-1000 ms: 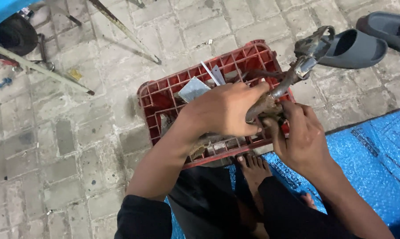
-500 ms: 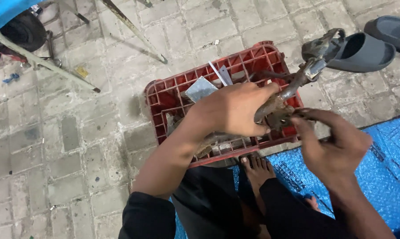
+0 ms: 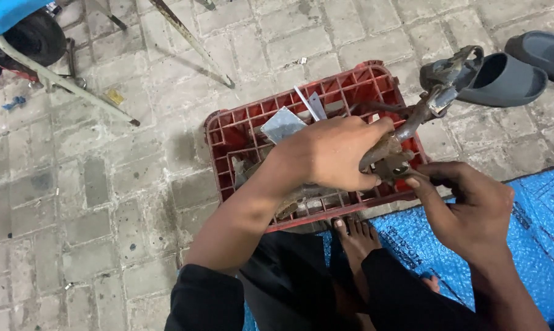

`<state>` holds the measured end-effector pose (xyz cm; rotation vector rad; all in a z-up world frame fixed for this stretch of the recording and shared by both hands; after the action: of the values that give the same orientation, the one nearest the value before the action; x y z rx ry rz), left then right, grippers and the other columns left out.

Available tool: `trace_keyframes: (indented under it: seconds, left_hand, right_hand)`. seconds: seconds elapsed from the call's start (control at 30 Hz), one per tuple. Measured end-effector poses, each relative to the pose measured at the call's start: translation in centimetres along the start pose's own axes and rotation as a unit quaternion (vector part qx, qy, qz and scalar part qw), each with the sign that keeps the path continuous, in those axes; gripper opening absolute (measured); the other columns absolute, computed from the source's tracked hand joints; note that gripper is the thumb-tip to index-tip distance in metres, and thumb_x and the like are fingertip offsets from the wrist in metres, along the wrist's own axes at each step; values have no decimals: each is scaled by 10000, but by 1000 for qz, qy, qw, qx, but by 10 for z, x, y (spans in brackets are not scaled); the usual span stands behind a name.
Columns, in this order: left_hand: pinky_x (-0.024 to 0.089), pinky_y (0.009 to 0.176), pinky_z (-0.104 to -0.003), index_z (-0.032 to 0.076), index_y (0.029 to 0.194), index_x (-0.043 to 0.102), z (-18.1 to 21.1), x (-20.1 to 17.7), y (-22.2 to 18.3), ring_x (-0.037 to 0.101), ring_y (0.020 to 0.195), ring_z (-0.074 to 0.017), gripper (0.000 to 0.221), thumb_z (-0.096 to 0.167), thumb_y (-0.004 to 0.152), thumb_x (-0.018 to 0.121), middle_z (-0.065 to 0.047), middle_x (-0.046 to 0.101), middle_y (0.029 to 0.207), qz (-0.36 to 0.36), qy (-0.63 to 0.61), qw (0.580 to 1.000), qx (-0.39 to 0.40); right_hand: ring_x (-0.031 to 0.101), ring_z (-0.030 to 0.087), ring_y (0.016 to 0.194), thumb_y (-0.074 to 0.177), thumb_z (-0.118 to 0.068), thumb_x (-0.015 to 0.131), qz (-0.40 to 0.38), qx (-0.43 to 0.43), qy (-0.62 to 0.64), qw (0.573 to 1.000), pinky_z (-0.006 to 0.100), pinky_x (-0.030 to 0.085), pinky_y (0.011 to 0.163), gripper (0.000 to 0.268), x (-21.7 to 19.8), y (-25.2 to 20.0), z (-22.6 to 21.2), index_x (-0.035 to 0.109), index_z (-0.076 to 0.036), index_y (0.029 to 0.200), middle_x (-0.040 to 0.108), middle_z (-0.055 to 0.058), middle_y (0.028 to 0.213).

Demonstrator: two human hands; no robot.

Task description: The person sits on the floor and works on a rusty bicycle pedal clamped in a red plastic crate, using their hands to pry and manipulate small parts of the pedal mechanism. They repeatedly reposition the pedal and work at its edges, handling small components over the crate.

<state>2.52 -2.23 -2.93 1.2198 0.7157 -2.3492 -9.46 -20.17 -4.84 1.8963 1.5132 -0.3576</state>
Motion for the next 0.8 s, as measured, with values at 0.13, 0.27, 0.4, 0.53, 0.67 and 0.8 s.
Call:
trace_keyframes:
  seconds: [0.13,0.27,0.4,0.53,0.67,0.8]
  left_hand:
    - [529,729,-436,78,1345,484,2,-1,0,685,863,-297,681,403,806,746,-104,680,962,7,-3,1000,-4]
    - [534,711,-435,25,1445,435,4,-2,-3,703,834,-309,807,398,817,777,-141,696,964,18,-1,1000,0]
    - [538,673,-440,61,1375,471,6,-5,-3,712,792,-304,708,416,832,755,-123,687,934,7,5,1000,-16]
    - [563,622,-423,75,1261,552,9,-9,-2,724,698,-283,499,311,848,704,-90,727,829,6,-30,999,-14]
    - [561,567,-385,87,1076,602,12,-14,-6,728,615,-252,262,226,858,645,-44,754,788,4,-50,999,-14]
    - [563,572,-426,62,1084,611,7,-10,-7,735,635,-306,293,228,849,665,-97,758,781,28,-46,999,2]
  right_hand:
    - [446,127,435,852,35,809,-28,27,-2,999,247,322,436,118,1,1,10,697,49,885,692,118,679]
    - [589,164,646,862,87,794,-27,65,94,993,252,456,607,216,5,5,22,639,76,1013,694,149,841]
    - [534,146,596,875,94,783,-13,43,79,996,244,422,574,181,10,6,10,608,77,918,652,125,768]
    - [499,132,571,898,81,772,-3,32,56,998,246,399,556,162,3,2,7,617,61,939,660,106,758]
    - [491,139,562,895,93,768,-15,55,52,997,251,397,550,161,0,-3,14,609,69,887,645,118,722]
    - [570,156,593,912,99,774,-8,40,47,998,252,441,562,155,6,2,9,620,87,920,687,150,779]
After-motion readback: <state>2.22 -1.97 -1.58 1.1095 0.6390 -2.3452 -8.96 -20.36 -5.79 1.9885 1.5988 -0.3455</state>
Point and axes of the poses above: each hand's wrist, its own y-axis towards the middle knuckle, its own x-axis out of the palm, z = x × y, the point moved 3 cm from there along y, towards the middle knuckle
